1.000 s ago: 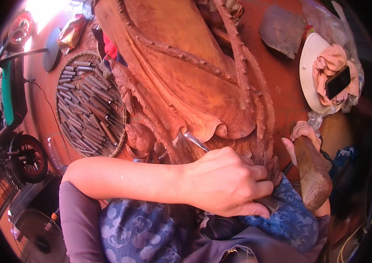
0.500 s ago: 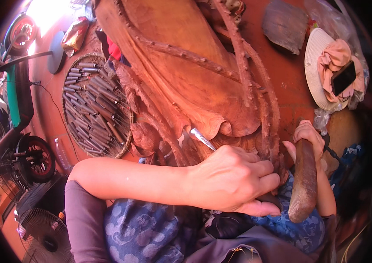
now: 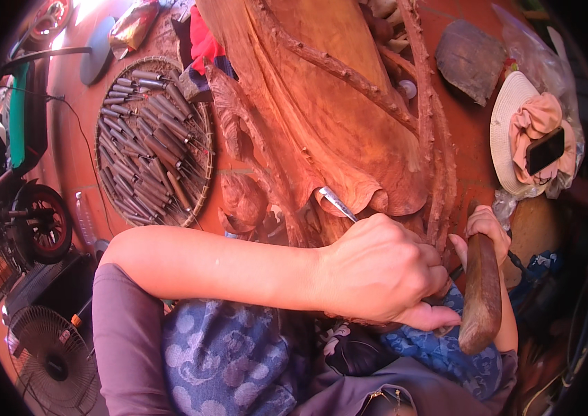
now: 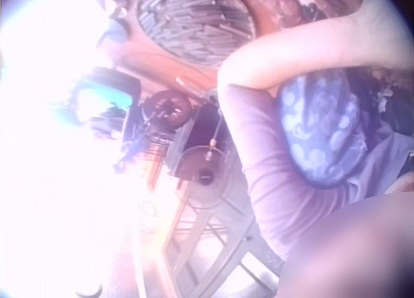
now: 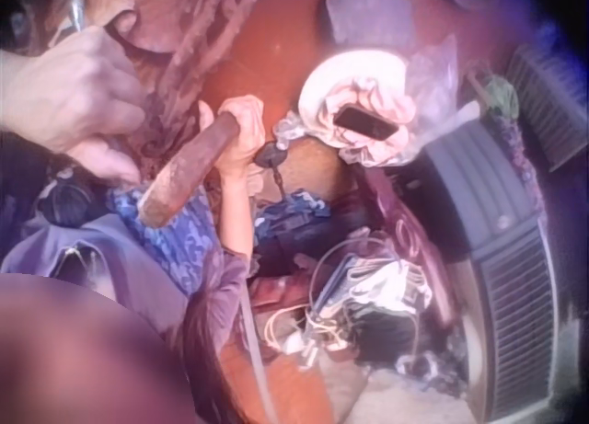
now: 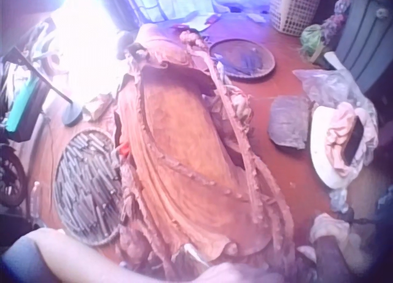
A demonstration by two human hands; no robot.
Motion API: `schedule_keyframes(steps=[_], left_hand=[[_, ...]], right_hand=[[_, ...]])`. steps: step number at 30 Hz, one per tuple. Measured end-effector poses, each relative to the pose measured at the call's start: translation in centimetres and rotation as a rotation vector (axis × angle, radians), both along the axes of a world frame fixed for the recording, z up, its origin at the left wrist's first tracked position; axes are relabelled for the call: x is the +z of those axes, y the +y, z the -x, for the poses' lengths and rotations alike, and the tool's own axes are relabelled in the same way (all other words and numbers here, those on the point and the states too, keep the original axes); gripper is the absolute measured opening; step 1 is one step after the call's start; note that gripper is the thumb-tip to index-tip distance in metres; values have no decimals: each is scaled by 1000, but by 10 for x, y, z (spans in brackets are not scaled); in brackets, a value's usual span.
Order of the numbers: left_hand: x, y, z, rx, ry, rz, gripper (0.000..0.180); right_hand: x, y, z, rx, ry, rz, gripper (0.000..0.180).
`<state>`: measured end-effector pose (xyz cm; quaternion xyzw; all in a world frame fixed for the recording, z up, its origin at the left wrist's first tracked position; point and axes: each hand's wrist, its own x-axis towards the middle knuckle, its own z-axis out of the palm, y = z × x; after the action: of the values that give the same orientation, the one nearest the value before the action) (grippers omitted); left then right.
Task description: The person carves a large wooden sculpture using a chisel and mallet. They repeatedly strike the chisel to shape the wood, occasionally switching chisels from a nearby tray.
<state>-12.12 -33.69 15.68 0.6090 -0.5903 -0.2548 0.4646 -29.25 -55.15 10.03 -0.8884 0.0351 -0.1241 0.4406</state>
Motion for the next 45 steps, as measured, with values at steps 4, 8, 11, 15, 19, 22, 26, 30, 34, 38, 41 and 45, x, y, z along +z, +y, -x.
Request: schedule_keyframes(steps=[4, 8, 11, 15, 19, 22, 26, 30, 34, 38, 41, 45], left_hand=[[7, -2, -8, -58, 85, -68, 52], [7, -3, -5, 63, 124, 8, 48], [4, -5, -3, 119, 129, 48, 40], [4, -1, -3, 144, 149, 46, 39], [4, -2, -4, 123, 190, 67, 41], [4, 0, -6, 130, 174, 44, 44], [5, -1, -8, 123, 192, 44, 47], [6, 0, -10, 125, 231, 50, 52], [5, -1, -9, 128, 233, 92, 54], [3, 6, -11, 112, 218, 71, 54], [3, 4, -12, 97, 226, 112, 53], [0, 7, -13, 100, 221, 143, 53]], right_hand=[[8, -1, -2, 4, -5, 9, 35], [16, -2, -5, 23, -37, 0, 35], [18, -1, -1, 13, -152, -19, 35], [14, -2, 0, 6, -178, 67, 33], [16, -2, 2, -12, -189, 86, 31], [15, -3, 8, -40, -137, 86, 32], [16, 1, 3, -45, -186, 5, 34], [23, -1, 6, -33, -77, 165, 33], [29, 0, 2, -15, -94, 148, 34], [16, 0, 3, 35, -221, 50, 36], [18, -3, 4, 29, -132, 190, 32], [26, -2, 0, 88, -255, 30, 32]])
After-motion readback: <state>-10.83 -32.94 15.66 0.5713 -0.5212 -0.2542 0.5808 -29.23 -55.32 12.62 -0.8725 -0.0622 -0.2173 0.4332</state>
